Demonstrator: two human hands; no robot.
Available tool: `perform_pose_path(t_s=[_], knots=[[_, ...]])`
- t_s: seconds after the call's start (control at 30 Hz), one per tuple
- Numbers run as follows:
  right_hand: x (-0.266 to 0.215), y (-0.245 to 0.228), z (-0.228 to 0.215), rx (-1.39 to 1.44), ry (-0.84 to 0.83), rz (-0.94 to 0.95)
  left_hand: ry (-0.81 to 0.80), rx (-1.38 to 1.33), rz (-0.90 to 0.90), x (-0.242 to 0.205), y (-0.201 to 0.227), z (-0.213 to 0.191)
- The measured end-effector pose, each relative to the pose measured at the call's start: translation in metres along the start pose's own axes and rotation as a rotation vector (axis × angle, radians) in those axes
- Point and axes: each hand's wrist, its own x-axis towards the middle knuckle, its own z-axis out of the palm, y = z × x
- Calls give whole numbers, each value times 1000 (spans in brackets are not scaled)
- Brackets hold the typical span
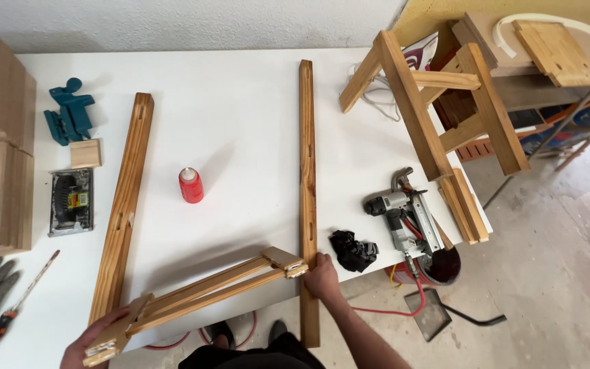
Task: Assembling a wooden frame by applying glue to joints, fitting pieces together, and using a hammer to secure them.
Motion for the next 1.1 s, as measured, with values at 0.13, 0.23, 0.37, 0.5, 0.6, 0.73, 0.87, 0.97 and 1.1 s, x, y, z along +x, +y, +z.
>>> perform_pose_path(t_s=[0.13,0.23,0.37,0.5,0.6,0.73,0.87,0.97,1.1], knots=[[5,16,30,23,42,-139,108,131,-92,-3,11,13],[-13,3,25,157,-40,-170,167,35,-117,-1,9,15],[-26,4,43,187,25,-227,156,231,-324,-3,68,19],[-64,-26,22,267,-128,-102,200,159,-403,-1,94,24],[-69,-25,38,350,-124,-156,231,172,-416,2,80,19],[-87,-38,39,341,-143,-131,269,139,-495,3,65,9],[-108,-55,48,328,-186,-116,221,213,-569,5,58,1],[-127,-67,42,369,-200,-74,205,244,-523,1,50,-2],[-124,-67,56,348,-215,-71,213,237,-509,-9,63,-4]])
